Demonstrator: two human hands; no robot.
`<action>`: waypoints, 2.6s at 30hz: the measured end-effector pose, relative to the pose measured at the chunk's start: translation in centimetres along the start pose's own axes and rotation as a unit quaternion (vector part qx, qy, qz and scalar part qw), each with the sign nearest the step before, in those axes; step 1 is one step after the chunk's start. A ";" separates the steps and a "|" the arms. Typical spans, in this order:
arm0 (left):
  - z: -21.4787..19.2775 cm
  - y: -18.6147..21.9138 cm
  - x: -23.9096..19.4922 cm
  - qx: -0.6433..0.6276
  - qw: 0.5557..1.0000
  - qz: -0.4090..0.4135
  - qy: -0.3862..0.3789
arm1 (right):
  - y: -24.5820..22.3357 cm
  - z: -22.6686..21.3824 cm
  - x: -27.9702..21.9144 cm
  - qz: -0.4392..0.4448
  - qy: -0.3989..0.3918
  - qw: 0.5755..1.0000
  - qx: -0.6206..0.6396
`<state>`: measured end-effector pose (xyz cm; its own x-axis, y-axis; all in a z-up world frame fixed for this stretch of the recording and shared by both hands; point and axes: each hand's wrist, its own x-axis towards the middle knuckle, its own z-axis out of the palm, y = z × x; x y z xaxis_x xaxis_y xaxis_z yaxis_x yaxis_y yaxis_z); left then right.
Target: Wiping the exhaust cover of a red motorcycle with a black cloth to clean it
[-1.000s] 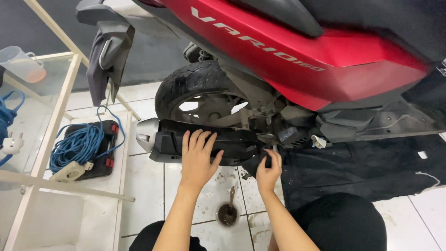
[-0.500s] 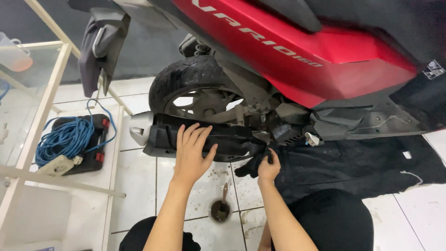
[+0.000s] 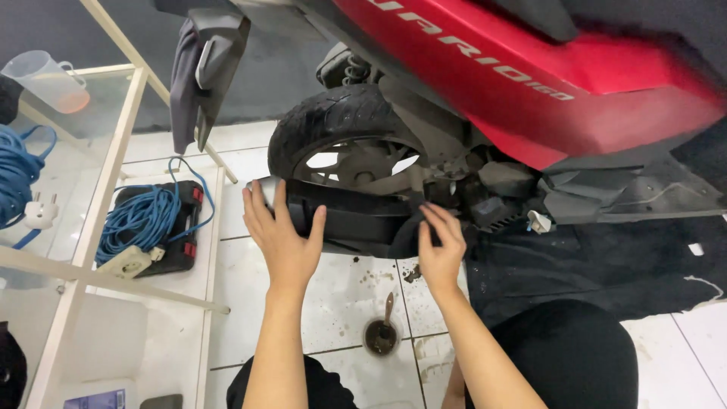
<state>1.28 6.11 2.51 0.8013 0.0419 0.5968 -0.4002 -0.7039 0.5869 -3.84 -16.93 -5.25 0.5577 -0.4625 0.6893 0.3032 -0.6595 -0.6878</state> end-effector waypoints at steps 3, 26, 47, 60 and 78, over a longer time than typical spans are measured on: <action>-0.8 0.5 -0.3 0.006 0.998 -0.031 -0.045 | 3.0 0.6 -1.8 0.047 0.074 0.993 -0.082; -0.5 0.3 0.1 0.032 0.997 -0.030 -0.062 | 6.6 0.6 -2.9 0.128 0.093 0.985 -0.068; -0.9 1.4 -0.3 0.049 0.996 -0.034 -0.066 | 19.2 2.4 -8.7 0.412 0.148 0.895 0.082; -0.7 1.4 -0.2 0.060 0.994 -0.041 -0.077 | 25.9 3.7 -10.0 0.451 0.169 0.876 -0.030; -0.6 1.4 -0.4 0.068 0.993 -0.054 -0.081 | 14.2 1.6 -7.8 0.372 0.117 0.913 -0.121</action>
<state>0.17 5.58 3.44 0.9018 0.0163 0.4318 -0.2523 -0.7914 0.5568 -2.68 -21.78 -20.78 0.3508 -0.9310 0.1012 -0.2882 -0.2102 -0.9342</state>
